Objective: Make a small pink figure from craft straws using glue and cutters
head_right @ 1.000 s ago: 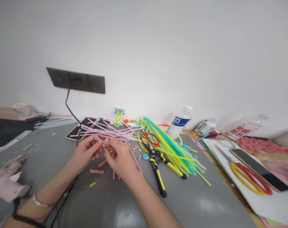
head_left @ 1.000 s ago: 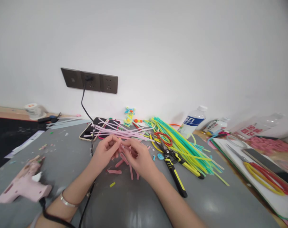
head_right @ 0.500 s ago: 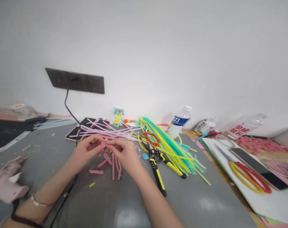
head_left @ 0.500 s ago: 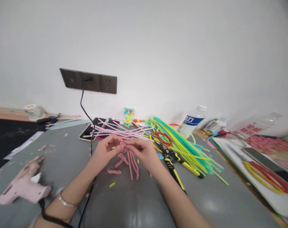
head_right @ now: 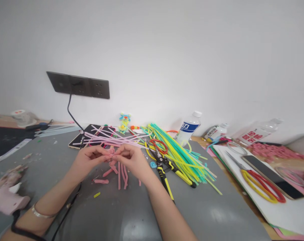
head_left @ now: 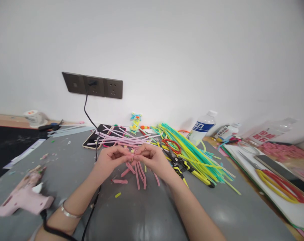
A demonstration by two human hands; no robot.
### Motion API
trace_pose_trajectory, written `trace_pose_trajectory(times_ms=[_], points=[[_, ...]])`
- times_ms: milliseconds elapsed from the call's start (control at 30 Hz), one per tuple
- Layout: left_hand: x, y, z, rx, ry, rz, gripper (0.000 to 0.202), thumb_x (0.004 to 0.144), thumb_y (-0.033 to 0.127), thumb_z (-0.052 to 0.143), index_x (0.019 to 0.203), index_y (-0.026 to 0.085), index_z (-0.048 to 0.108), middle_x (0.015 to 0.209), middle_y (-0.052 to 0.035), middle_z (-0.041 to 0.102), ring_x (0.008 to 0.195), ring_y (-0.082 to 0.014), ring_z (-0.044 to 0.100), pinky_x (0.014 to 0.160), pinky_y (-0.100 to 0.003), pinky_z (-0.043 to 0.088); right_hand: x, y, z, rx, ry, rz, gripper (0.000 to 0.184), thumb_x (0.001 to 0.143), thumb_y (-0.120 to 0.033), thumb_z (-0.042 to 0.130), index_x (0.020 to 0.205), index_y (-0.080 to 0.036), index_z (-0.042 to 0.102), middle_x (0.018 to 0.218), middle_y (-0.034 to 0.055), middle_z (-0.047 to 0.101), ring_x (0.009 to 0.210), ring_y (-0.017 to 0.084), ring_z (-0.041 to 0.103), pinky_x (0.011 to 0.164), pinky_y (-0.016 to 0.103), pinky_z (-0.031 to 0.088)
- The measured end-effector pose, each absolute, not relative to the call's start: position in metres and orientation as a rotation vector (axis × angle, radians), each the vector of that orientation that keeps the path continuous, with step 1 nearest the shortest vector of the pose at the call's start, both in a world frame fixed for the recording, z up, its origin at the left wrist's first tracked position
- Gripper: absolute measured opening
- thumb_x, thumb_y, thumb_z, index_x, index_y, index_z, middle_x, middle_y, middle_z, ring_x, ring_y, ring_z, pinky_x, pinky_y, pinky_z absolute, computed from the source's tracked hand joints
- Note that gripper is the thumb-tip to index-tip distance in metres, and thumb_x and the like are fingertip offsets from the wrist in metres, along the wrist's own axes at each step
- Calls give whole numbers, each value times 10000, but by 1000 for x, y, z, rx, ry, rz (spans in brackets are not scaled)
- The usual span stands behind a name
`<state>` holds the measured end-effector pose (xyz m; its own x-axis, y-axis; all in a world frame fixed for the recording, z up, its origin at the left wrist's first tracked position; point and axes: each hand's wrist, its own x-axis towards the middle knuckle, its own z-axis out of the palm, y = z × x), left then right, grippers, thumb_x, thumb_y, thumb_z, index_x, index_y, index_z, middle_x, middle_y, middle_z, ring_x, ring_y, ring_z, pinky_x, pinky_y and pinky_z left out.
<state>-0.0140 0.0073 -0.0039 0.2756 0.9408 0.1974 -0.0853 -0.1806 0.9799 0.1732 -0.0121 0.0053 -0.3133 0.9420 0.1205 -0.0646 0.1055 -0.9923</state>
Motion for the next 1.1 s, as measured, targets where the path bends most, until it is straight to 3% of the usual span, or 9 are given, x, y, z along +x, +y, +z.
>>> trace_pose_trajectory(times_ms=[167, 367, 467, 600, 800, 1100], points=[[-16, 6, -5, 1466, 880, 1159, 96, 689, 230, 797, 688, 154, 738, 672, -32, 731, 623, -143, 667, 621, -230, 552, 175, -11, 7, -927, -1459, 1365, 202, 773, -342, 746, 774, -179, 626, 699, 34, 749, 629, 169, 704, 556, 245, 497], [-15, 6, -2, 1398, 869, 1145, 198, 722, 327, 787, 761, 152, 705, 759, -40, 730, 705, -163, 688, 653, -249, 566, 180, -7, 10, -962, -1380, 1303, 206, 766, -360, 739, 804, -173, 662, 667, 22, 726, 495, 108, 610, 390, 177, 366], [-13, 6, -3, 1335, 831, 1008, 271, 754, 394, 754, 875, 157, 701, 860, -56, 734, 740, -188, 704, 649, -282, 580, 180, -7, 10, -958, -1430, 1270, 166, 758, -332, 746, 779, -180, 683, 680, 19, 721, 597, 142, 666, 475, 206, 462], [-12, 6, -7, 1375, 834, 834, 288, 773, 411, 734, 853, 141, 676, 716, -39, 715, 611, -177, 693, 560, -261, 538, 178, -8, 8, -962, -1511, 1210, 102, 745, -281, 759, 759, -188, 718, 760, 24, 732, 730, 170, 696, 691, 282, 554], [-10, 4, -8, 1360, 792, 754, 310, 789, 430, 711, 792, 147, 586, 678, -48, 728, 451, -113, 595, 476, -232, 458, 174, -5, 2, -920, -1446, 1169, 146, 732, -316, 777, 782, -195, 714, 810, 25, 720, 749, 160, 663, 691, 277, 544], [-8, 4, -9, 1337, 824, 752, 365, 738, 474, 737, 732, 154, 561, 705, -76, 739, 581, -189, 691, 443, -219, 447, 171, -6, 1, -943, -1413, 1245, 190, 720, -331, 785, 826, -192, 709, 865, 30, 743, 814, 180, 691, 779, 319, 565]])
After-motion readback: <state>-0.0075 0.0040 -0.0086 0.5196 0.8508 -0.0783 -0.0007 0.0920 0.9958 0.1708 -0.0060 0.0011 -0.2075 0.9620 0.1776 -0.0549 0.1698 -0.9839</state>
